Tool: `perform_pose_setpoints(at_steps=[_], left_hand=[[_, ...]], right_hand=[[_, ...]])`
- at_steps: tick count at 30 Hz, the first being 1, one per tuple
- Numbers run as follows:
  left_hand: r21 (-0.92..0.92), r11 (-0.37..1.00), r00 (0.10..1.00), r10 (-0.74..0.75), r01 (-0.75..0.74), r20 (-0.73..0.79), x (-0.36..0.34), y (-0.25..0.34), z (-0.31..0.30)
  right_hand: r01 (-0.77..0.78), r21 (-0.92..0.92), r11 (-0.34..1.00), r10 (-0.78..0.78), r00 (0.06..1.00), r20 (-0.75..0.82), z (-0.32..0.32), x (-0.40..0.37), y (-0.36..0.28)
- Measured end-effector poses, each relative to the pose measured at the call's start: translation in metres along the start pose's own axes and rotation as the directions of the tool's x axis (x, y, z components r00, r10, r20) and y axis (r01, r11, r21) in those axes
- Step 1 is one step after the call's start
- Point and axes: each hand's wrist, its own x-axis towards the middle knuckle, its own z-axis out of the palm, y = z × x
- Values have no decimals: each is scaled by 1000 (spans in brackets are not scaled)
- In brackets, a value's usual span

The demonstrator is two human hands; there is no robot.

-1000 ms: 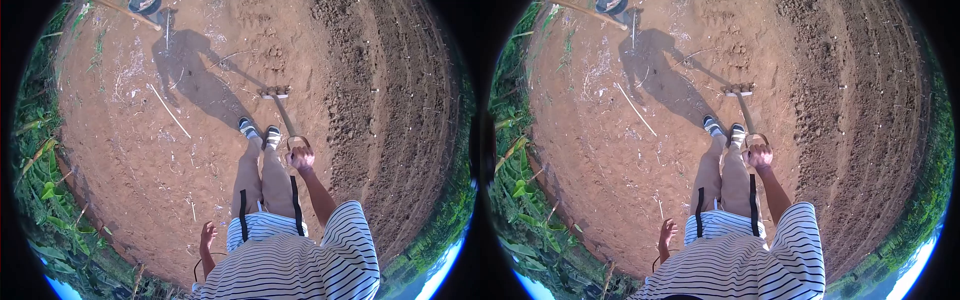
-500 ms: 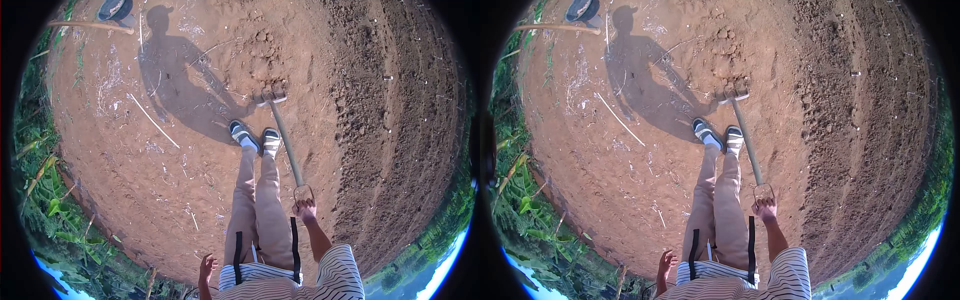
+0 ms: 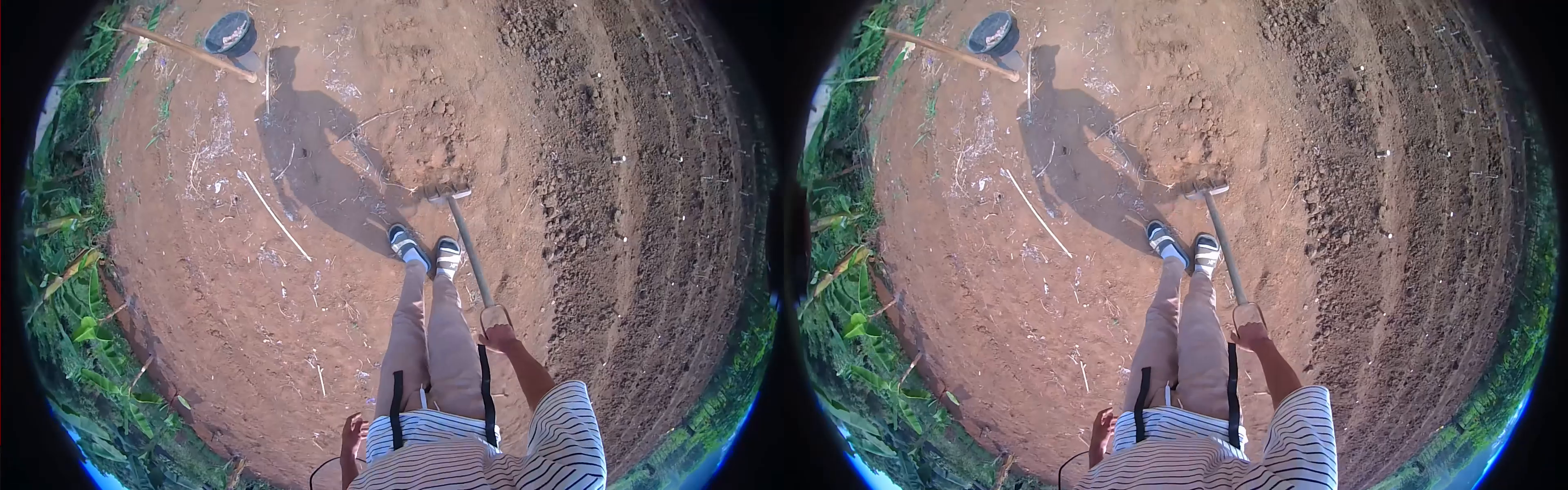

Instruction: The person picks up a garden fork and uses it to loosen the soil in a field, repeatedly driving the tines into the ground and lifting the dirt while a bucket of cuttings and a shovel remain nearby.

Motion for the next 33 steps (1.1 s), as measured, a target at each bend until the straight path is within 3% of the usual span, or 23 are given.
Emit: perform_pose_setpoints(at_steps=[4, 6, 8, 10, 11, 12, 13, 14, 16, 19, 23, 26, 30, 31, 33], left_hand=[[-106, 982, 988, 157, -157, -8, 7, -17, 16], [-123, 985, 992, 120, -123, -35, 9, -21, 26], [-140, 986, 995, 80, -88, -62, 16, -20, 36], [-157, 971, 983, 175, -181, -51, 23, -29, 48], [-172, 968, 983, 177, -184, -56, 25, -39, 56], [-169, 937, 952, 301, -306, -56, 31, -45, 60], [-161, 893, 907, 418, -421, -53, 32, -51, 60], [-165, 893, 908, 415, -418, -56, 20, -56, 57], [-183, 902, 921, 386, -390, -58, 11, -63, 67], [-208, 921, 944, 324, -330, -61, -1, -73, 80], [-205, 952, 974, 219, -227, -63, -12, -82, 78], [-200, 966, 986, 154, -163, -60, -10, -70, 76], [-196, 978, 996, 66, -78, -67, -7, -44, 75], [-194, 979, 996, 49, -63, -76, -4, -35, 72], [-223, 974, 999, -35, 26, -37, -7, -21, 57]], right_hand=[[118, -164, 979, -119, 993, 6, -125, -34, -17], [160, -136, 978, -174, 979, -103, -191, -48, -26], [230, -162, 960, -275, 884, -378, -252, -46, -29], [69, -113, 991, -112, 893, -436, -337, -66, -60], [85, -174, 981, -165, 839, -519, -366, -61, -68], [123, -234, 964, -237, 795, -559, -392, -61, -80], [111, -202, 973, -196, 858, -474, -421, -98, -111], [126, -212, 969, -224, 809, -544, -434, -71, -102], [162, -237, 958, -277, 735, -619, -477, -149, -140], [121, -272, 955, -274, 713, -645, -515, -231, -171], [87, -372, 924, -361, 522, -773, -533, -288, -176], [32, -364, 931, -328, 508, -796, -547, -301, -168], [78, -306, 949, -296, 556, -777, -552, -274, -170], [107, -330, 938, -335, 526, -782, -550, -238, -160], [-43, -335, 941, -219, 678, -702, -532, -148, -146]])
